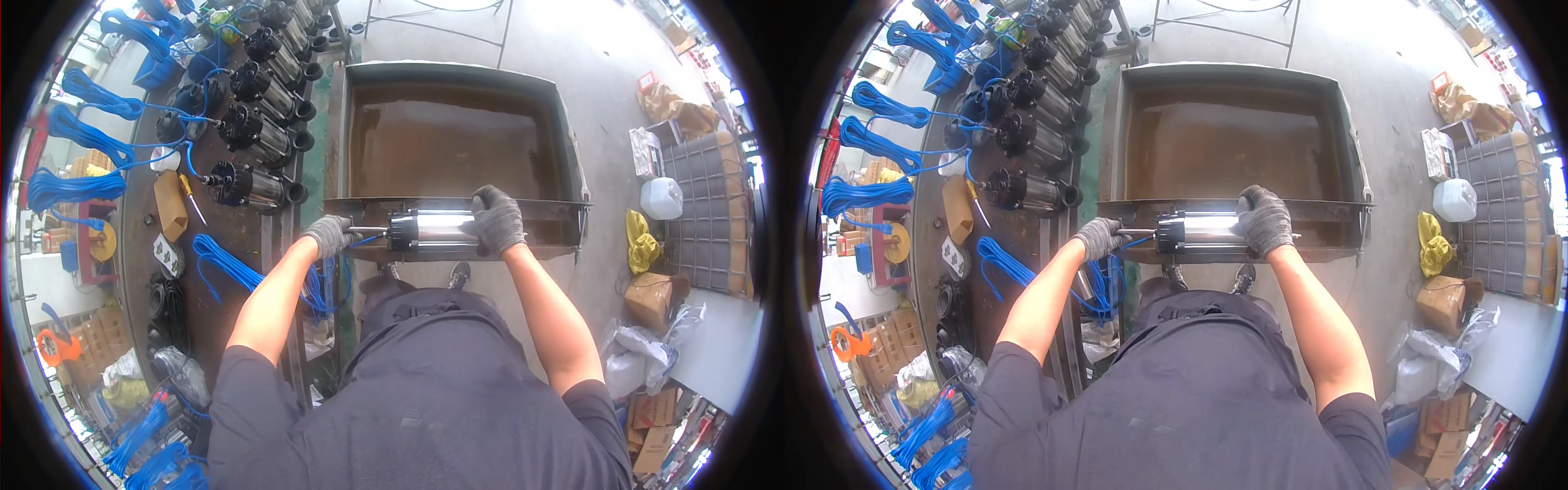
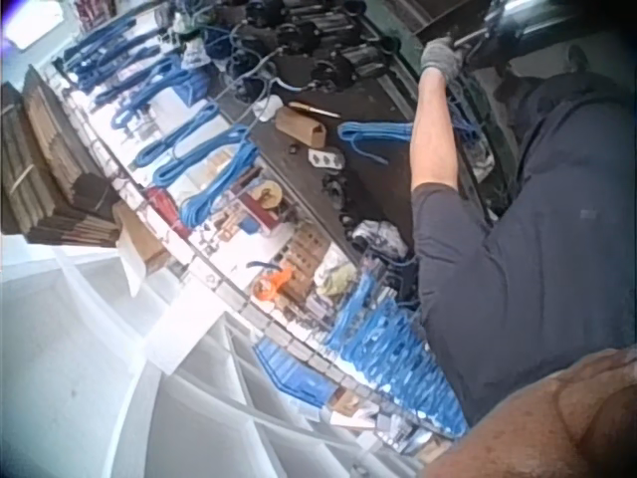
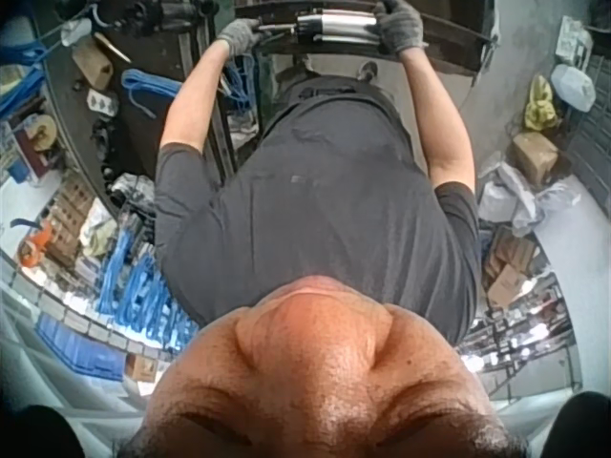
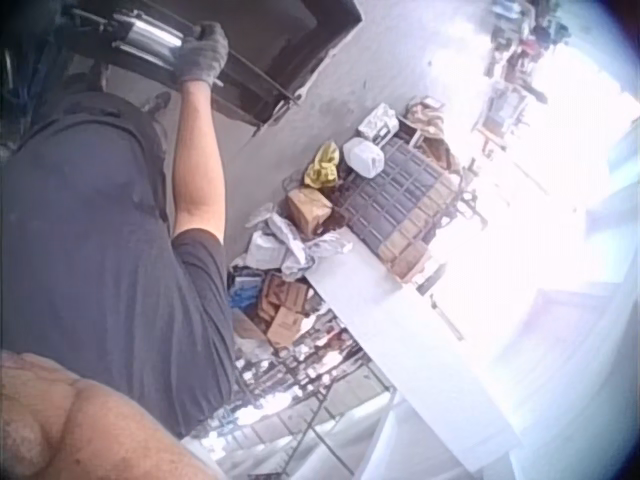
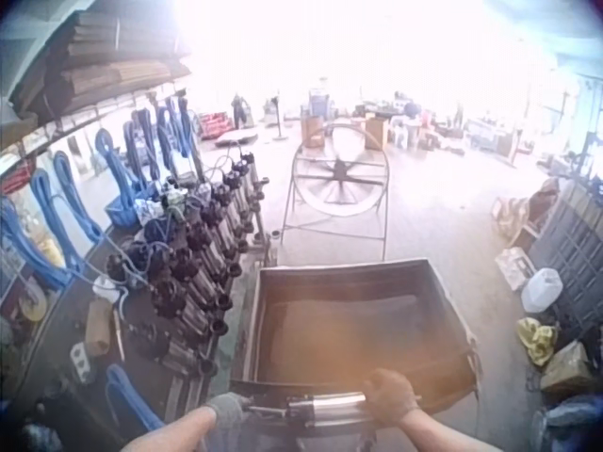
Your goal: Submerging industrial water pumps into a test tank to check for leaks or functionality.
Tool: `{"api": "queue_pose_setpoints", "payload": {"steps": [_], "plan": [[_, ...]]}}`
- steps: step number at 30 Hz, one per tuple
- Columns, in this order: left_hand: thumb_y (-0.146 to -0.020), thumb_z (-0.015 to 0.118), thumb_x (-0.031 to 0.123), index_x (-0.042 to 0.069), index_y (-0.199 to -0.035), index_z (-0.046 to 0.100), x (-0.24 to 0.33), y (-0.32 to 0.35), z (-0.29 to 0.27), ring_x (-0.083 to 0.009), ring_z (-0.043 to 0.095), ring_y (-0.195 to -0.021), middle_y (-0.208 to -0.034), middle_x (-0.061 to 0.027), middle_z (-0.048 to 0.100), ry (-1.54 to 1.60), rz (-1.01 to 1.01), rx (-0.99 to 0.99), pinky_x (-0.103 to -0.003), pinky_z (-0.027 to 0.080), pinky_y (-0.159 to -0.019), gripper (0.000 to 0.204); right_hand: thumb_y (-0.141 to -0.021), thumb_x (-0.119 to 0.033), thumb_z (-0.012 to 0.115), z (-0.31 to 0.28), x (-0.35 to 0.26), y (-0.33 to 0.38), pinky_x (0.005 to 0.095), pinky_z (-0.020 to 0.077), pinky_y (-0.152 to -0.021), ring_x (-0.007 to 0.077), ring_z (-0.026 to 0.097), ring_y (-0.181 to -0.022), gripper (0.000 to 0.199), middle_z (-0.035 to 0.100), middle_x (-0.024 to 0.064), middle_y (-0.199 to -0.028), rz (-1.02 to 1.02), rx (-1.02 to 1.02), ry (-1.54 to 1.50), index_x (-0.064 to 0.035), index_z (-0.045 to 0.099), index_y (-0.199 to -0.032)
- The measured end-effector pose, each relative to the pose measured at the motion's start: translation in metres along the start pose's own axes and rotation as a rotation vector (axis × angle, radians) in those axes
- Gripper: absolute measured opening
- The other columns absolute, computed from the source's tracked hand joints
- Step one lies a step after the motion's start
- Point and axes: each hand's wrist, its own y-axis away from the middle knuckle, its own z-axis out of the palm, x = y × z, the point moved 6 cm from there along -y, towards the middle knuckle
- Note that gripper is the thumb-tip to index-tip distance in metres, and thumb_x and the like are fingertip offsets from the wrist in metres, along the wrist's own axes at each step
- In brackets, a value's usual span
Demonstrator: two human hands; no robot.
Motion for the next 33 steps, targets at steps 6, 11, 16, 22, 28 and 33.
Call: {"api": "queue_pose_setpoints", "payload": {"steps": [6,11,16,22,28,33], "plan": [[-0.095,0.066,0.035,0.018,-0.107,0.073,0.017,0.019,0.001,-0.0365,0.073,-0.082,-0.087,-0.0156,0.074,-0.427,-0.103,0.427,-0.049,0.057,-0.074,0.022,-0.095,-0.024,0.062,0.0,0.002,-0.001,0.0459,0.0551,-0.091,0.0365,0.072,-0.097,0.022,0.074,0.0191,-0.101,-0.005,-0.004,-0.038,-0.006,0.072,-0.103],[-0.096,0.07,0.053,0.005,-0.103,0.071,0.018,0.021,0.0,-0.015,0.065,-0.065,-0.077,-0.0055,0.068,0.395,-0.155,0.103,-0.031,0.051,-0.057,0.049,-0.094,-0.021,0.064,-0.006,-0.004,0.0,0.0472,0.0552,-0.091,0.0379,0.071,-0.099,0.018,0.074,0.0192,-0.099,-0.094,0.073,0.083,-0.0062,0.072,-0.102],[-0.097,0.063,0.062,0.008,-0.105,0.067,0.01,0.023,0.016,-0.0151,0.065,-0.07,-0.085,-0.0056,0.068,1.176,-0.416,-0.065,-0.026,0.045,-0.055,0.055,-0.094,-0.022,0.064,-0.008,-0.001,-0.002,0.0492,0.0539,-0.092,0.0386,0.07,-0.099,0.017,0.074,0.0192,-0.098,-0.123,0.052,0.078,-0.0071,0.072,-0.096],[-0.099,0.073,0.028,0.011,-0.112,0.059,0.011,0.019,0.016,-0.0104,0.063,-0.079,-0.092,-0.0026,0.067,0.897,0.192,0.171,-0.025,0.051,-0.068,0.026,-0.091,-0.02,0.065,-0.009,0.0,-0.002,0.049,0.0554,-0.089,0.0396,0.07,-0.094,0.015,0.073,0.0196,-0.094,-0.163,0.108,0.055,-0.0071,0.073,-0.094],[-0.1,0.073,0.026,0.013,-0.116,0.058,0.005,0.018,0.023,-0.013,0.064,-0.083,-0.098,-0.0031,0.068,0.96,0.142,0.211,-0.029,0.054,-0.074,0.025,-0.095,-0.024,0.063,-0.012,0.0,-0.001,0.0477,0.0529,-0.096,0.0378,0.069,-0.1,0.021,0.074,0.0195,-0.099,-0.138,0.051,0.047,-0.006,0.073,-0.099],[-0.102,0.07,0.028,0.012,-0.128,0.059,0.004,0.032,0.022,-0.0135,0.066,-0.09,-0.104,-0.0025,0.068,0.975,-0.014,0.404,-0.029,0.055,-0.075,0.032,-0.099,-0.025,0.068,-0.035,0.043,0.013,0.0431,0.0534,-0.096,0.0324,0.069,-0.106,0.028,0.07,0.0199,-0.113,-0.067,0.112,-0.532,-0.0014,0.068,-0.114]]}}
